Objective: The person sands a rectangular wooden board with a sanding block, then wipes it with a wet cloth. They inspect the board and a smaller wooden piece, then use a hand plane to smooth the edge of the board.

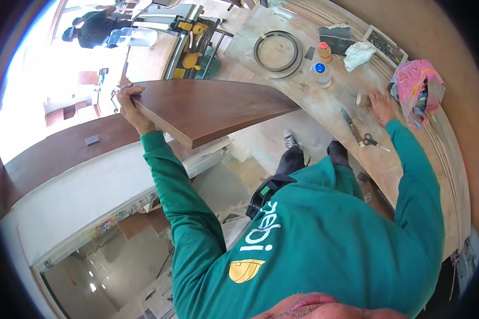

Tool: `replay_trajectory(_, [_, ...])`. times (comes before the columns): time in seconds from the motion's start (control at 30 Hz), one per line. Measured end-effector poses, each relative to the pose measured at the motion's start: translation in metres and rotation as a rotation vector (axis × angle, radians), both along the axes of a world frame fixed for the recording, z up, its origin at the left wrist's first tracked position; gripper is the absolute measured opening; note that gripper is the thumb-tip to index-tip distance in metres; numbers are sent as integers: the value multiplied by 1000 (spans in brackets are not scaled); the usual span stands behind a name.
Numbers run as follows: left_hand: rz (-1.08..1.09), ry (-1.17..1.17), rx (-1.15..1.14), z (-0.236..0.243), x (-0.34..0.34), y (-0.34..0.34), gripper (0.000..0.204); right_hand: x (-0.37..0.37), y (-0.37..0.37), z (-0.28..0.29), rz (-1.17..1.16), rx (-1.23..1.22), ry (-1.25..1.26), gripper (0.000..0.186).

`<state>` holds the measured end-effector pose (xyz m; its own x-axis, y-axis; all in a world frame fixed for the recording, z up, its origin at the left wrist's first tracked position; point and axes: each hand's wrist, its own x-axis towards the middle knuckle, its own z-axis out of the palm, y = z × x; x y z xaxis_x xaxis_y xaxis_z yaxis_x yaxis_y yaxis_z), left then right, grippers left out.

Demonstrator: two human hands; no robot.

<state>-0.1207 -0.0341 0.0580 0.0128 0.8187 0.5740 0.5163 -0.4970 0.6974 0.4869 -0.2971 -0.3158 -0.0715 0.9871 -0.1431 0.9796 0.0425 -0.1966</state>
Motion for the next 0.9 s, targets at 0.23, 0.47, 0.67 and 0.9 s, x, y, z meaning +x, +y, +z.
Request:
replay_trajectory(0.23, [223, 112, 123, 6, -27, -8, 64, -133, -56, 99, -1034, 131, 1487, 37])
replay_trajectory(0.47, [-815, -841, -203, -67, -152, 85, 103, -249, -66, 213, -708, -65, 1626, 55])
replay_trajectory(0.67, [-823, -833, -158, -147, -103, 38, 33, -337, -65, 319, -392, -35, 1453, 75])
replay_trajectory(0.9, [-772, -744, -210, -178, -116, 12, 21, -367, -113, 344, -406, 332, 1569, 81])
